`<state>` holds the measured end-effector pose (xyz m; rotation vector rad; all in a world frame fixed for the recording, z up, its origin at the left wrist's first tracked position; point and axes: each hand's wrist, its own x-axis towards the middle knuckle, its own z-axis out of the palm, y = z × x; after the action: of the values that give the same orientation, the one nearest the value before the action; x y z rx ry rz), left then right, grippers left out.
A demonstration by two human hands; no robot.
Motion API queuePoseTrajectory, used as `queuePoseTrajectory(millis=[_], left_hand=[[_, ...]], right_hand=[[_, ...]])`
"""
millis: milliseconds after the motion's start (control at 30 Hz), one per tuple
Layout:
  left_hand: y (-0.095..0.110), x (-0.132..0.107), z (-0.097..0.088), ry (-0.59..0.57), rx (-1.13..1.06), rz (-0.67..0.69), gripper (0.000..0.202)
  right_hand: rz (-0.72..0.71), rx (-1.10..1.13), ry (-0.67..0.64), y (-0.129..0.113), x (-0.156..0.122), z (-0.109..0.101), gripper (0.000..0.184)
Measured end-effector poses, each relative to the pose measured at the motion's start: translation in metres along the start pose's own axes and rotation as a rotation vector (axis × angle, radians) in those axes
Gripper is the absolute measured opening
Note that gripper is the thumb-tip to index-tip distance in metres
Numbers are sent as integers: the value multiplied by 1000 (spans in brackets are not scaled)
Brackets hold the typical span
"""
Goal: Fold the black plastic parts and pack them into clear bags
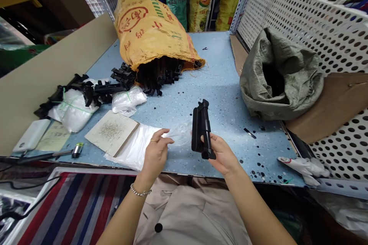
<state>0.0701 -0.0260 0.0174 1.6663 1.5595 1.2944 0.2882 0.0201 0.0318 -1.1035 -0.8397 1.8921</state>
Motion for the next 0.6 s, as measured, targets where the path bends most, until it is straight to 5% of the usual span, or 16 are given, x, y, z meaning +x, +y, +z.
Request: queuePoseTrajectory(millis=[167,367,600], left_hand=[[-4,7,16,-96,208,85,44],[-9,10,32,-69,43,140,59],[-10,-13,31,-131,75,70,75]], right_hand=[[14,148,60,-5,-28,5,31],[529,428,-240,23,-75,9,34],[441,433,-80,30,-44,7,19]])
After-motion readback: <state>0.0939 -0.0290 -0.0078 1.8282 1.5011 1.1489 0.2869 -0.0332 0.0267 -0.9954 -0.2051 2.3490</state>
